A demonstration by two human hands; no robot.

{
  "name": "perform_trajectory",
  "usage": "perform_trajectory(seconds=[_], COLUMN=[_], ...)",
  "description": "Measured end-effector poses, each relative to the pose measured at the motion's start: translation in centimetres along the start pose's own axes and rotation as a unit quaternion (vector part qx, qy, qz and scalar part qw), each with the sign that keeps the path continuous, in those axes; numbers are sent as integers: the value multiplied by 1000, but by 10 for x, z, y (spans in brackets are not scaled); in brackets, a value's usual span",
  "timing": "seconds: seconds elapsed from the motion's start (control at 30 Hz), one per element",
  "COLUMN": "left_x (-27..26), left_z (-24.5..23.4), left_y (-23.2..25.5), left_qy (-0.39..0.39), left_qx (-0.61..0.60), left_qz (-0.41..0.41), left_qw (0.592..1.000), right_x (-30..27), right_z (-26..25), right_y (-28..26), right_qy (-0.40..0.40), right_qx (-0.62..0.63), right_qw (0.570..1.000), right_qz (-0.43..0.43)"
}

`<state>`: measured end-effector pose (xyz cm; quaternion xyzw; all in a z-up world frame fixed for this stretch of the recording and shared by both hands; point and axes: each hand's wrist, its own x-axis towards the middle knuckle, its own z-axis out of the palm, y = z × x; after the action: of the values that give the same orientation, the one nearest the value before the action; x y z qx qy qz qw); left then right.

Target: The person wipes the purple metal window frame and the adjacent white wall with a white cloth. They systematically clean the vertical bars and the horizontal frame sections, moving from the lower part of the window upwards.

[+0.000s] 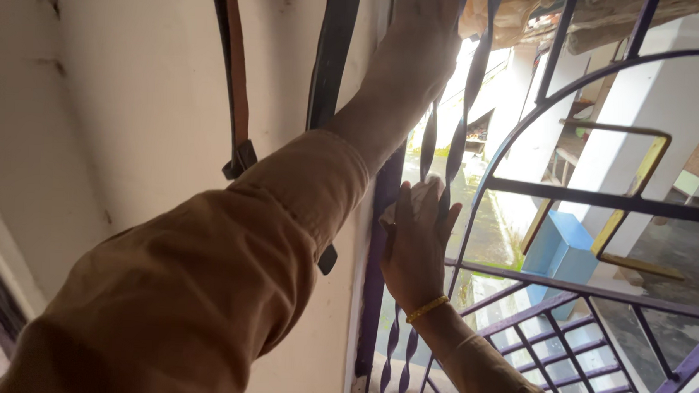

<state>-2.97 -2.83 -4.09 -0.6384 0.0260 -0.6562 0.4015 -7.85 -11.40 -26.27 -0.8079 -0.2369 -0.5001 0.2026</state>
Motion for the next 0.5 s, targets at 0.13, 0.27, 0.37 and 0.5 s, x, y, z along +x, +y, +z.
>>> perform_trajectory(seconds=[0.13, 0.27, 0.37, 0.5], left_x=[-2, -4, -6, -1], left_z=[-7, -7, -5, 6], left_y=[-1, -1, 2, 6], left_qy=[57, 19, 21, -32], left_qx=[54, 6, 29, 43], left_qz=[-39, -11, -14, 31], left_qw=[996, 1000, 999, 998], right_x=[-31, -20, 13, 37], right_z=[3, 0, -5, -5], right_y=[1, 24, 29, 14], right_qy=[-18, 11, 69, 50], right_qx=[72, 13, 105, 118], right_qw=[997, 1000, 992, 991], right_qz=[23, -12, -25, 25])
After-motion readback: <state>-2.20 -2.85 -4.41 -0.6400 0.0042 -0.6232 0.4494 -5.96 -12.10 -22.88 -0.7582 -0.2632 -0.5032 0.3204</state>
